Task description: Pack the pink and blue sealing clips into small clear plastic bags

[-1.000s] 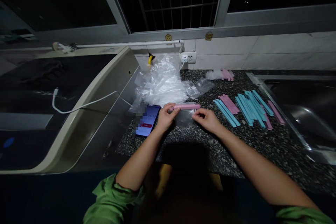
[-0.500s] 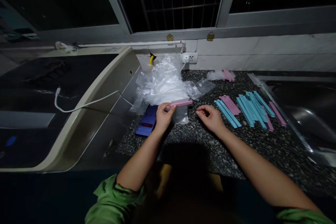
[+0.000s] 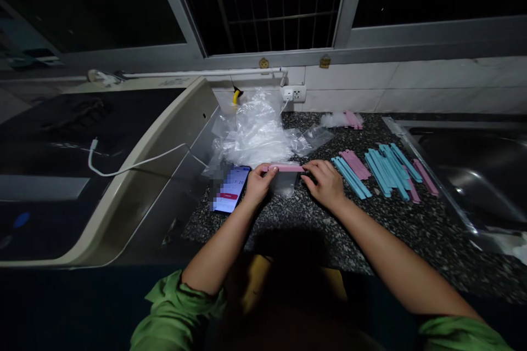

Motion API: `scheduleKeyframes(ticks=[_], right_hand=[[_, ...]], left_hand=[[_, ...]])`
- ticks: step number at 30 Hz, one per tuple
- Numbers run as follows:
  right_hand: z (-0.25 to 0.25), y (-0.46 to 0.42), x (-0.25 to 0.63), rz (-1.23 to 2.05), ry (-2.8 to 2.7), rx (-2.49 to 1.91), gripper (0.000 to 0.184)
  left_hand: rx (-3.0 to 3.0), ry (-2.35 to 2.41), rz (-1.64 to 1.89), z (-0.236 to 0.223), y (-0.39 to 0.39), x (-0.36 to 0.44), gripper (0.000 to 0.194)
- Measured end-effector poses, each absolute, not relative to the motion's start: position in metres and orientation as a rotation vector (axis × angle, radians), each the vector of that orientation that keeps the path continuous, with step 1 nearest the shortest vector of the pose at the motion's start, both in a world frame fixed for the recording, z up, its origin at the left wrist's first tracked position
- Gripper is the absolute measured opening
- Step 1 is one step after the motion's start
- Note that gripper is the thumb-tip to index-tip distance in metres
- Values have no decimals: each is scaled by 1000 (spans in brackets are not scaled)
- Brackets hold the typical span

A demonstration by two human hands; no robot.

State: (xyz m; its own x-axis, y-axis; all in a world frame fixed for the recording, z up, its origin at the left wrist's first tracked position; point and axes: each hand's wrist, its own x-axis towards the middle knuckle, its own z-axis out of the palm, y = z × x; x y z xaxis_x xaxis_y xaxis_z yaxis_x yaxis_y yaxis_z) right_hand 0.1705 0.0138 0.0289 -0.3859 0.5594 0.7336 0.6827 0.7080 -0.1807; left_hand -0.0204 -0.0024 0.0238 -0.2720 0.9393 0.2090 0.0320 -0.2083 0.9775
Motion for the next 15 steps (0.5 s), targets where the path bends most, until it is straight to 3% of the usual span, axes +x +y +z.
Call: scheduleKeyframes(ticks=[7,15], right_hand=[[44,12,177,-445,-2185,-994,20],[68,30,206,-575,-2191,-1036,23]], left_hand=[[1167,1174,1533,38,-2,-8,30],[1233,1101,1310,56,20,19,25]])
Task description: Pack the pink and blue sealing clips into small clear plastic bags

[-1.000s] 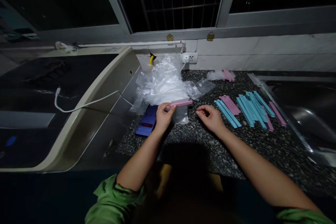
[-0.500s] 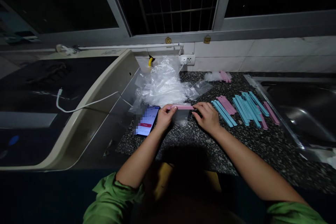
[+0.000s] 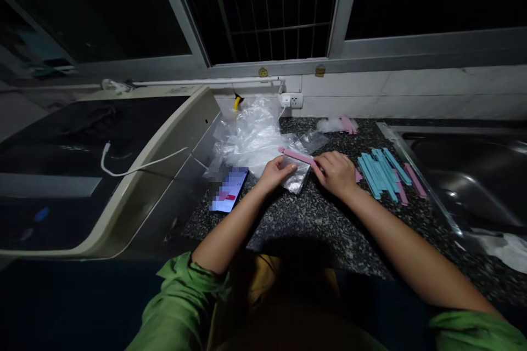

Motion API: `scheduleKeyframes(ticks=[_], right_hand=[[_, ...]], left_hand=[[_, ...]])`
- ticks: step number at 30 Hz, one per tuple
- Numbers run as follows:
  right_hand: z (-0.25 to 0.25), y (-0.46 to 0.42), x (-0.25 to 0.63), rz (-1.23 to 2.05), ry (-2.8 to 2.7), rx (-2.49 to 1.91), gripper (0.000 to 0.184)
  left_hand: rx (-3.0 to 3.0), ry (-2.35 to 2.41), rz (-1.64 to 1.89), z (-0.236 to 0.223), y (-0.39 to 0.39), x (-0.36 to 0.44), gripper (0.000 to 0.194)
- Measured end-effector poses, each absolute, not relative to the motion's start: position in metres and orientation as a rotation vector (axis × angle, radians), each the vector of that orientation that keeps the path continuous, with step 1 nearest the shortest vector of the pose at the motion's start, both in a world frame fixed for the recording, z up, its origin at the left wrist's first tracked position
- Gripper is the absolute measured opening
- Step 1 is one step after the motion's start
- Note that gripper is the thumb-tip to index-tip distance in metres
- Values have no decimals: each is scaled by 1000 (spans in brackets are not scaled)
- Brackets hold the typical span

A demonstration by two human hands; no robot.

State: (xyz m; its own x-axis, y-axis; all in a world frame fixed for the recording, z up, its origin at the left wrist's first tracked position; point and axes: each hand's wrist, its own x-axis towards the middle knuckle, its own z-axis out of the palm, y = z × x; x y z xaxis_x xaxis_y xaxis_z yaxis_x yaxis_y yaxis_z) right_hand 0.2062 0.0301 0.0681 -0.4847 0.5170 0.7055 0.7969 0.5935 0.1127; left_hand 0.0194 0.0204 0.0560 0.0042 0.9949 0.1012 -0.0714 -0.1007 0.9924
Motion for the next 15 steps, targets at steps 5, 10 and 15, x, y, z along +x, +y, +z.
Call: scheduleKeyframes(ticks=[5,10,15], right_hand=[[69,54,230,-623,-2170,-1162,27],[64,85,252,-555,-2173,-1412,27],[65,122,269,-412,-2133,-1713,29]], left_hand=[[1071,1120,1269,49,49,44,20],[862,1107,1324,50,91,79,8],[834,1208,1421,57,137,109,17]])
